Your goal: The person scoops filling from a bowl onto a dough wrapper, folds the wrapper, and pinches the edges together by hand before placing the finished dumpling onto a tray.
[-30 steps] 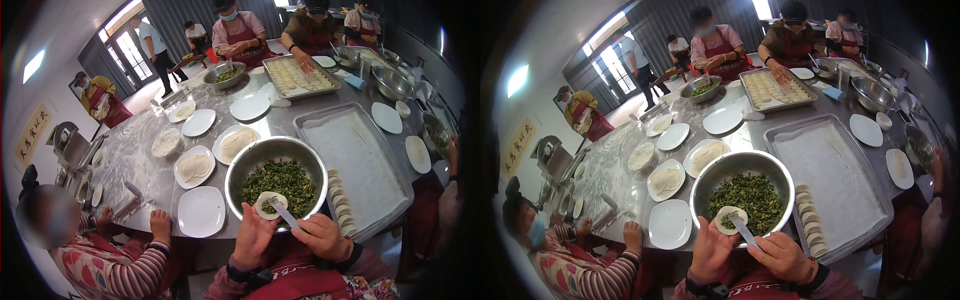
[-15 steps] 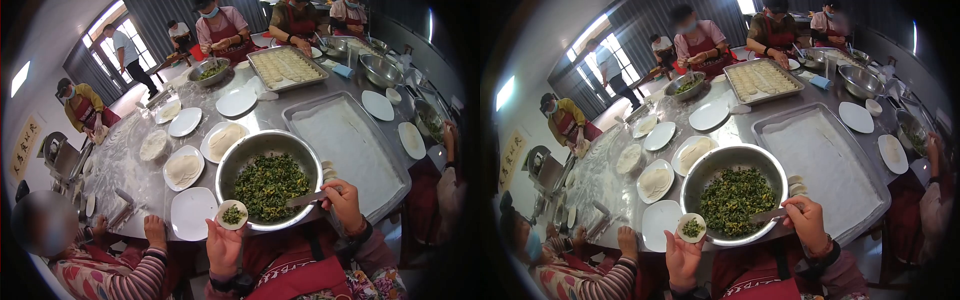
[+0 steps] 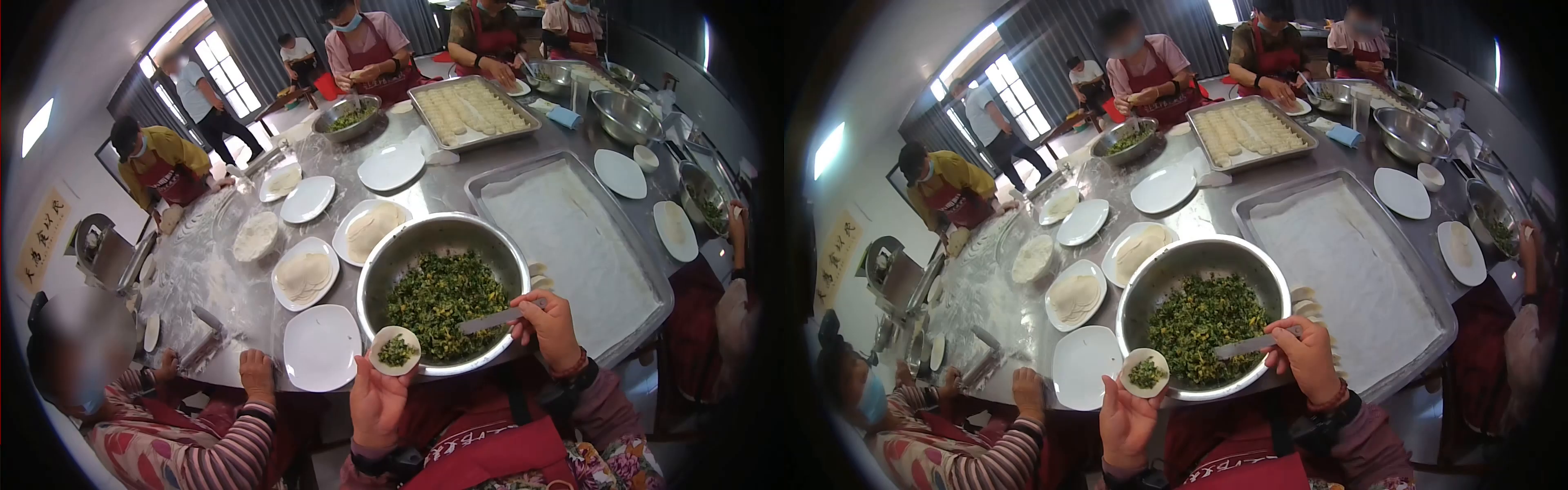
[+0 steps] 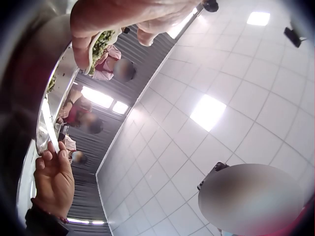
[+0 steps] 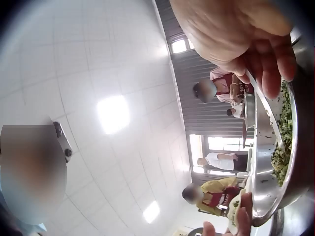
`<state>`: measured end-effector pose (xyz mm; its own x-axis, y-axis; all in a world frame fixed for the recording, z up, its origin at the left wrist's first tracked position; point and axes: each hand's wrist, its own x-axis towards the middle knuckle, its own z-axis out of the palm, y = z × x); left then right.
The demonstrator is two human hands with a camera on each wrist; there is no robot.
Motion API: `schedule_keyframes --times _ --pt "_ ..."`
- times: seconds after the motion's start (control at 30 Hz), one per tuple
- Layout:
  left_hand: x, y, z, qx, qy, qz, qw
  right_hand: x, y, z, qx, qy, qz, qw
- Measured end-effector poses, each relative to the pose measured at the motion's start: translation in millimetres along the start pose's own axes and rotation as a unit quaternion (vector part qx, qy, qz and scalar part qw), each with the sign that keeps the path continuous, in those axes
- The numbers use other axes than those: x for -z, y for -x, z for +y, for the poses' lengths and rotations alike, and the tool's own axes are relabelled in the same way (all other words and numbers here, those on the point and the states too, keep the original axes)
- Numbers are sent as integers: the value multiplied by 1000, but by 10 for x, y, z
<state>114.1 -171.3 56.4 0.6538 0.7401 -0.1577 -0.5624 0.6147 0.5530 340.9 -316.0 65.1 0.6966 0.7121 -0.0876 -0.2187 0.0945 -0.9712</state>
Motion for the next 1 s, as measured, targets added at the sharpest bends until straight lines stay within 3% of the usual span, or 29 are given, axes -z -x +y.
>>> schedule_keyframes --times 0.17,0.27,0.37,0.43,0.5,0.53,0.57,0.7,0.97,1.0 --pt "-15 20 -47 16 19 -2 1000 77 19 17 -14 -75 18 997" --pt "-89 -15 -123 22 -35 -5 999 89 56 -26 -13 -113 12 993" --pt "-245 -60 -208 42 -39 -26 998 14 197 -129 41 -93 -15 995" --pt "-331 -95 -252 66 -34 -53 996 -33 289 -188 94 -2 -22 995" --pt "-366 -122 -280 78 17 -70 994 -107 387 -270 91 37 -26 995" --pt "-387 -133 -294 82 11 -70 994 -135 409 -289 252 170 -59 951" --pt "-398 -135 -302 87 7 -69 994 -154 433 -286 400 295 -89 863" --pt "-341 -140 -312 95 19 -73 993 -197 508 -271 461 321 -127 818" --pt "-270 -75 -234 89 54 -70 992 -247 419 -369 514 318 -146 783" --pt "-265 -60 -219 95 54 -66 992 -232 413 -313 529 347 -162 757"
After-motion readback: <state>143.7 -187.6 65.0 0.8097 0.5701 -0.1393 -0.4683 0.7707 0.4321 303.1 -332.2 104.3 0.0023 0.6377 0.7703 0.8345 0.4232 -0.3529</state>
